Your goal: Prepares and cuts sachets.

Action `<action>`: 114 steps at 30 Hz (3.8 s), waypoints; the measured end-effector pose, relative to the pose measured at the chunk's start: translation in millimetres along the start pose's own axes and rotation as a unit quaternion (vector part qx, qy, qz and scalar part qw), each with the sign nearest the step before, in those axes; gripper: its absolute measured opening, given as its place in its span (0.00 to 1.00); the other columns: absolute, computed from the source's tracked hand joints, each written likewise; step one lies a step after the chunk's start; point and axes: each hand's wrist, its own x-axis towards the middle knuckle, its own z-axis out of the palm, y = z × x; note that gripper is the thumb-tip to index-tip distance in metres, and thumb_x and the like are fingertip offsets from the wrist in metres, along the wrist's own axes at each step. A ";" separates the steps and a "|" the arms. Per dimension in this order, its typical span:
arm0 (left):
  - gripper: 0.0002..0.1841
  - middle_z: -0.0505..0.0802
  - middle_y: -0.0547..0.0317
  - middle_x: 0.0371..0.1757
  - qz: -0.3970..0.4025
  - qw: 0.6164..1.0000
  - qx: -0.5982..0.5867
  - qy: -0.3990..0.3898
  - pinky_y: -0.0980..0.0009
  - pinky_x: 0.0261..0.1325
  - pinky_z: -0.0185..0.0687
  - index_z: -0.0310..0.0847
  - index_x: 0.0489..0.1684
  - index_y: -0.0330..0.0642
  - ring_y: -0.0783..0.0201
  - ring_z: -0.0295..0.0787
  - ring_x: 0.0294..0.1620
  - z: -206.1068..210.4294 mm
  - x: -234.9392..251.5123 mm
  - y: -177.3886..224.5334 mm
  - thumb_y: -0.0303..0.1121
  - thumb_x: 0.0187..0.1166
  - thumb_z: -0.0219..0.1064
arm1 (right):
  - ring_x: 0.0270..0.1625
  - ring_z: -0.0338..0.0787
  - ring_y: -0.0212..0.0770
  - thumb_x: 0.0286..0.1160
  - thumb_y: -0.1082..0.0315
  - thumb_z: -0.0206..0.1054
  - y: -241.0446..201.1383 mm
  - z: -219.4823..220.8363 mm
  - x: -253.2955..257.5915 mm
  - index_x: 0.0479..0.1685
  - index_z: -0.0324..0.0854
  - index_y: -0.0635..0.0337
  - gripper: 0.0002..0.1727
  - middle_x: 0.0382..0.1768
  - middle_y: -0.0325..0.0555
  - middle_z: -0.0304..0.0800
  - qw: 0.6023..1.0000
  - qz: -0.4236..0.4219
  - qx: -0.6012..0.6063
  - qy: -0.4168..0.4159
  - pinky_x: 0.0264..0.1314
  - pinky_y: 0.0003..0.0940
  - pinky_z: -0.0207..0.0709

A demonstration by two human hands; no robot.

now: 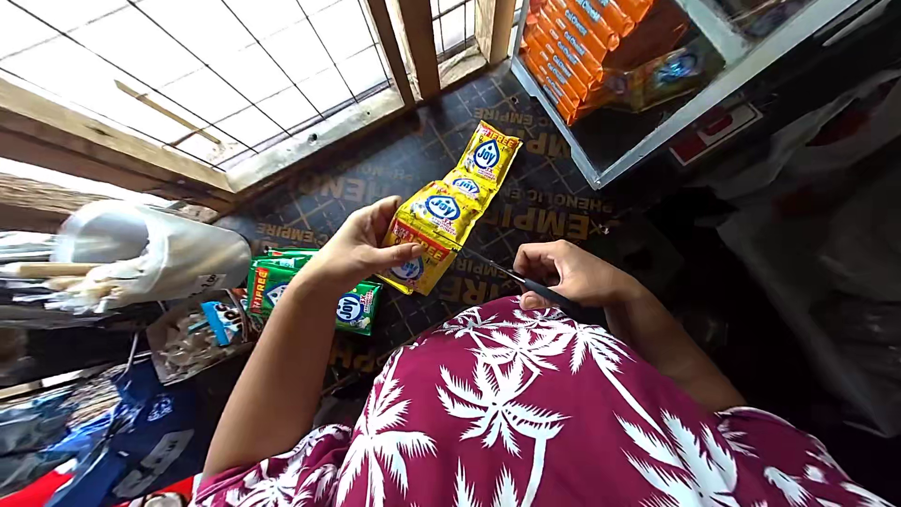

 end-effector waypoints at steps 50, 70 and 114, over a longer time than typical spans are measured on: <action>0.39 0.86 0.50 0.73 0.040 0.998 0.027 -0.040 0.69 0.66 0.89 0.58 0.89 0.33 0.63 0.91 0.63 10.2 14.6 0.2 0.15 0.72 0.67 | 0.13 0.79 0.23 0.64 0.51 0.83 11.2 1.5 -0.6 0.30 0.78 0.53 0.20 0.14 0.31 0.80 0.995 0.021 0.098 0.014 0.15 0.17 0.76; 0.26 0.92 0.56 0.63 0.015 0.998 0.066 -0.004 0.74 0.58 0.90 0.74 0.79 0.36 0.69 0.92 0.56 10.7 14.0 8.9 0.23 0.79 0.66 | 0.14 0.79 0.23 0.64 0.57 0.82 10.0 5.7 4.7 0.30 0.79 0.53 0.17 0.15 0.31 0.80 0.997 0.006 0.064 0.032 0.16 0.17 0.75; 0.35 0.88 0.55 0.71 0.034 0.988 0.139 0.061 0.74 0.50 0.90 0.61 0.86 0.36 0.71 0.93 0.45 5.0 16.9 7.2 0.25 0.77 0.71 | 0.12 0.79 0.22 0.67 0.48 0.81 14.1 -0.7 2.6 0.31 0.80 0.49 0.19 0.15 0.28 0.81 0.990 -0.038 0.135 -0.002 0.14 0.19 0.77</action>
